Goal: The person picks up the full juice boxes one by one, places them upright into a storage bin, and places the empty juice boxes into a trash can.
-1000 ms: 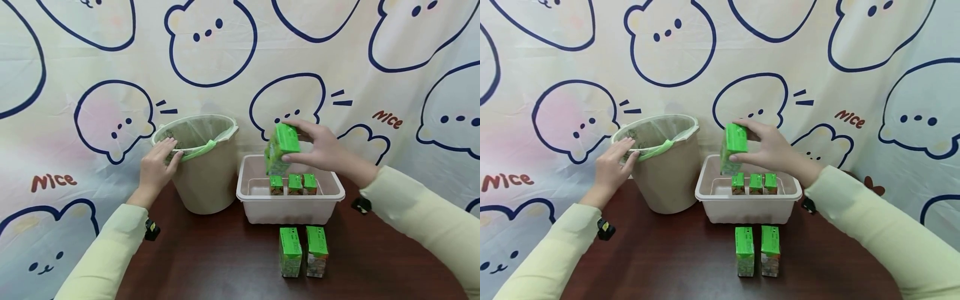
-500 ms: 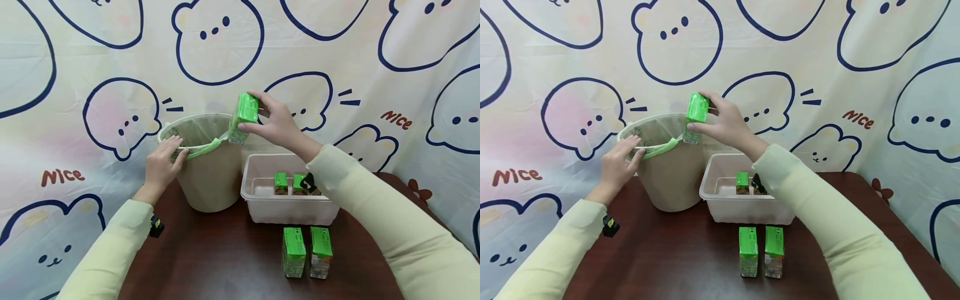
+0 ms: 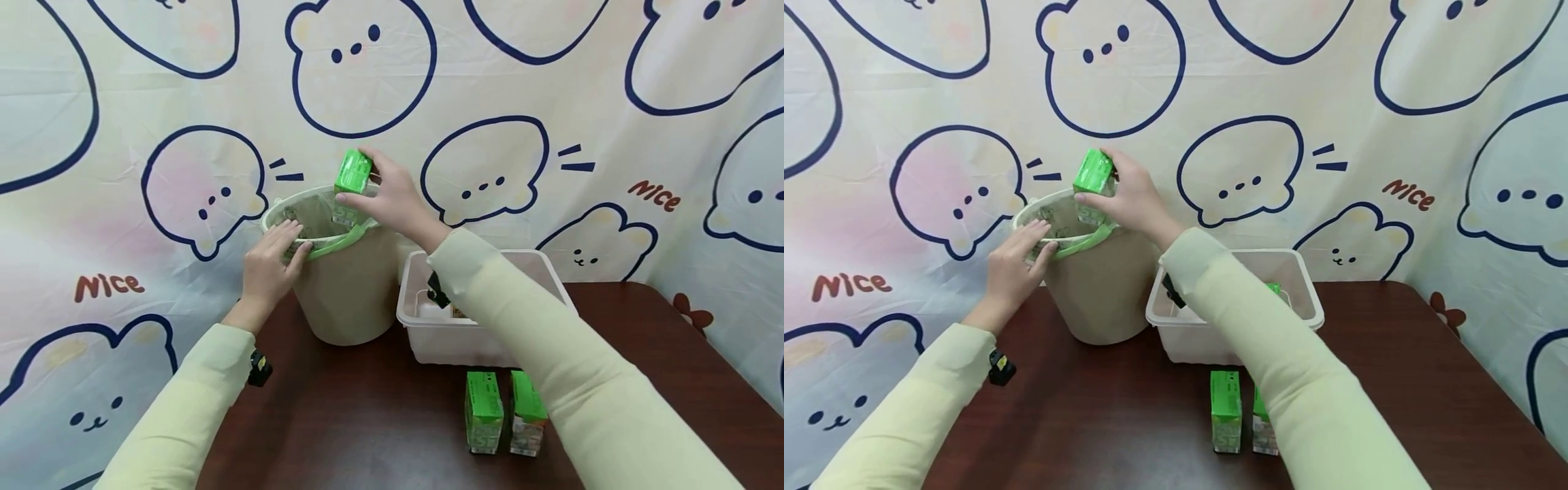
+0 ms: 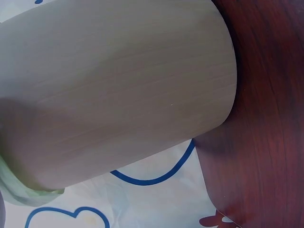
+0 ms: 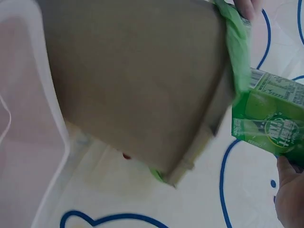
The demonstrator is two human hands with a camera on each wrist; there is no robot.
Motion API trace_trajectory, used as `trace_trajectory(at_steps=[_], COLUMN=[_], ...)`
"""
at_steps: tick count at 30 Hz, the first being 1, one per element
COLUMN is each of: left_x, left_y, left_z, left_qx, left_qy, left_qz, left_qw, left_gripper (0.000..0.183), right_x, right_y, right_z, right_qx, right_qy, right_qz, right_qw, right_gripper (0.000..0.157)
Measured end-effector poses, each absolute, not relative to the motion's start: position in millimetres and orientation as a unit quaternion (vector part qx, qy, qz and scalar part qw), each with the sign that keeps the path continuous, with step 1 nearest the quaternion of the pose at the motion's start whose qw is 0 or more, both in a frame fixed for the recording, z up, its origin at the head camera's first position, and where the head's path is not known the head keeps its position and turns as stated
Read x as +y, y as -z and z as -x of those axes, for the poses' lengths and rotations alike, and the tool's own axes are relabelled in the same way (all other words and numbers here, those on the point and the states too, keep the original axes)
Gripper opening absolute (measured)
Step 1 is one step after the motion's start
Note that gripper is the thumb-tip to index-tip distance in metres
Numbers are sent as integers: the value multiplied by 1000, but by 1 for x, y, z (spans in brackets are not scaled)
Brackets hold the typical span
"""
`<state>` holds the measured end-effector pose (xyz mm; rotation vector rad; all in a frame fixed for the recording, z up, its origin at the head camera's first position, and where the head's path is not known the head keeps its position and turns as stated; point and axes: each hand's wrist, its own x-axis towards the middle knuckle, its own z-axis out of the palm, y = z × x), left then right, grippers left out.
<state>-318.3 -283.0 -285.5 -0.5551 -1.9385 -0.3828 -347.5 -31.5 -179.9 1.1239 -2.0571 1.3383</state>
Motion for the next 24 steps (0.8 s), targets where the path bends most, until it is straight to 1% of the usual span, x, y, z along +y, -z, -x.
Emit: trace_trajectory(at_steps=[6, 14, 19, 24], left_x=[-283, -282, -282, -283], left_y=[284, 283, 283, 284], left_z=[318, 319, 319, 318], left_qx=[-811, -811, -809, -808], left_qy=[156, 154, 157, 158], left_qz=[226, 227, 228, 226], left_qw=[516, 518, 519, 520], left_gripper=[39, 38, 37, 38], right_x=[-50, -60, -63, -68], right_y=[188, 194, 198, 202], right_z=[352, 360, 365, 369], right_qx=[-773, -815, -828, -848], right_qy=[-462, -432, -415, -371], right_qz=[-384, -342, -340, -339], right_qw=[205, 181, 162, 170], right_gripper=[77, 77, 71, 68])
